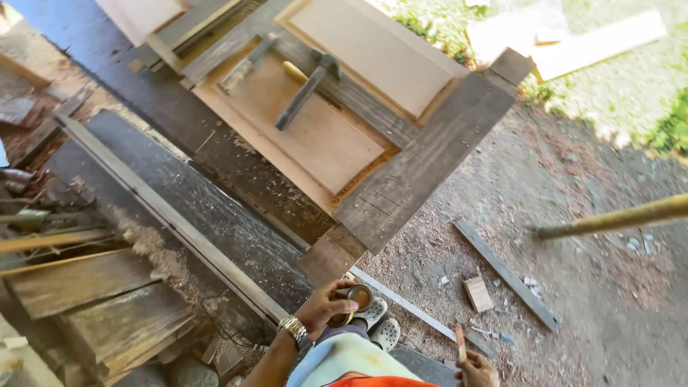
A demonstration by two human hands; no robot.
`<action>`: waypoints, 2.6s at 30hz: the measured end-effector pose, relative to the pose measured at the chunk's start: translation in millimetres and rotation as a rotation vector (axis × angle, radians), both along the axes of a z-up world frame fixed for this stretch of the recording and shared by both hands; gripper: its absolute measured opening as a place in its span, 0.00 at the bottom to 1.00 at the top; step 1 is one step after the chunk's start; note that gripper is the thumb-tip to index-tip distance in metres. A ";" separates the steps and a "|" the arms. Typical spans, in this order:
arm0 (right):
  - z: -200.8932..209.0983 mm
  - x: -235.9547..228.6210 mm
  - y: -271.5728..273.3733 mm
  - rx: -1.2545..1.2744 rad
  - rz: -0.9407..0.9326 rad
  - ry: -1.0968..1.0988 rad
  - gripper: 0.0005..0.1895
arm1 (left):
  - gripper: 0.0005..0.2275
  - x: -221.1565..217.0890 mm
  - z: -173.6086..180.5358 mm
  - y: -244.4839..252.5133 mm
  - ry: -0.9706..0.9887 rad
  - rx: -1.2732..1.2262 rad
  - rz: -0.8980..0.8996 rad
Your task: The person is applying a liquid finish or stain to the edges and surfaces of wooden door panels using a stick and handling various cans of supplies in a workshop environment.
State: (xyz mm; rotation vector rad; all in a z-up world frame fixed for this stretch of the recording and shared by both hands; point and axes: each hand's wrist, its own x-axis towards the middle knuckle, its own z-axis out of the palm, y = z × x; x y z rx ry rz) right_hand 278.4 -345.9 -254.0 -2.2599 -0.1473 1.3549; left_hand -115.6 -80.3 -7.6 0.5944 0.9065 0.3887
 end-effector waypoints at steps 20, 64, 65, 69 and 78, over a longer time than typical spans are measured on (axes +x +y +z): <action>232.6 -150.5 275.1 0.525 0.435 -0.204 0.24 | 0.35 -33.6 15.2 116.3 0.267 0.187 0.233; 212.5 -438.5 522.0 0.623 0.365 0.003 0.19 | 0.29 -339.9 -24.6 206.9 0.078 -0.173 0.567; 216.3 -468.1 531.8 0.602 0.455 0.006 0.18 | 0.30 -357.6 -15.6 219.4 0.119 -0.148 0.547; 244.2 -573.7 567.0 0.574 0.748 0.000 0.17 | 0.31 -430.4 -15.9 248.3 0.221 -0.097 0.580; 240.9 -698.3 649.5 0.610 0.861 0.439 0.22 | 0.30 -537.0 15.3 301.3 0.197 -0.118 0.671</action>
